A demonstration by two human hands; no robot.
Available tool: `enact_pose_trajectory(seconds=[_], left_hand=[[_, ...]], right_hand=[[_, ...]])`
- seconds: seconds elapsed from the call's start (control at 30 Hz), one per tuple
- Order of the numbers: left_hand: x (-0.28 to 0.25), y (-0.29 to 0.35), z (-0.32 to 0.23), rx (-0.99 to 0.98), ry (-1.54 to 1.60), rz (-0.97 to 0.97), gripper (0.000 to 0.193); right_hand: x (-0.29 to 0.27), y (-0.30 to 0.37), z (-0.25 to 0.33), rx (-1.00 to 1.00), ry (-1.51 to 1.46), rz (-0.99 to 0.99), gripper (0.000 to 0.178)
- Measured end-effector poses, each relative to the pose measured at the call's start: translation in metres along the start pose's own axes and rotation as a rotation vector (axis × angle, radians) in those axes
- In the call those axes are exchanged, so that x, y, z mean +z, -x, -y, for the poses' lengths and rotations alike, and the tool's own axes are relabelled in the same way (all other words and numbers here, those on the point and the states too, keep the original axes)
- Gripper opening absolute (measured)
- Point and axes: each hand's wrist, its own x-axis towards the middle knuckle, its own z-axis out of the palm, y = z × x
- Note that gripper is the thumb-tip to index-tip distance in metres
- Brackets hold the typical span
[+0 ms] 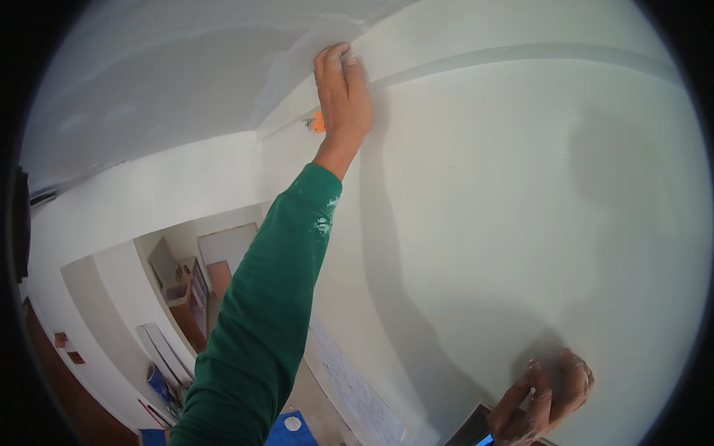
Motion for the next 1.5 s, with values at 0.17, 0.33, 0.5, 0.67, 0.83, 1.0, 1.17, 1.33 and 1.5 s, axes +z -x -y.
enact_pose_trajectory(seconds=[0.17, 0.33, 0.5, 0.67, 0.83, 1.0, 1.17, 1.33, 1.5], left_hand=[[0.002, 0.003, 0.001, -0.012, -0.024, -0.003, 0.037], [-0.003, 0.001, 0.002, -0.085, 0.081, -0.018, 0.035], [-0.021, 0.005, 0.013, -0.162, 0.117, -0.098, 0.030], [-0.030, 0.010, 0.025, 0.041, -0.069, -0.017, 0.031], [-0.019, 0.005, 0.024, 0.071, -0.171, 0.019, 0.038], [-0.013, 0.004, 0.013, -0.001, -0.187, 0.011, 0.043], [-0.017, 0.002, 0.005, -0.053, -0.244, 0.044, 0.043], [-0.023, -0.006, 0.003, -0.127, -0.229, 0.115, 0.041], [-0.021, -0.005, -0.001, -0.132, -0.257, 0.114, 0.040]], right_hand=[[0.003, 0.000, 0.000, 0.013, -0.004, -0.003, 0.025], [0.001, -0.001, 0.001, 0.009, 0.006, 0.016, 0.026], [0.001, -0.002, 0.002, 0.007, 0.034, 0.018, 0.027], [0.003, -0.001, 0.002, 0.006, 0.059, 0.023, 0.027], [0.000, -0.001, 0.002, -0.025, 0.103, 0.012, 0.027], [-0.002, -0.003, 0.003, -0.060, 0.168, 0.003, 0.025], [-0.001, -0.005, 0.006, -0.042, 0.183, -0.014, 0.022], [-0.002, -0.007, 0.008, -0.047, 0.175, -0.010, 0.022], [0.003, -0.009, 0.008, -0.050, 0.155, -0.023, 0.022]])
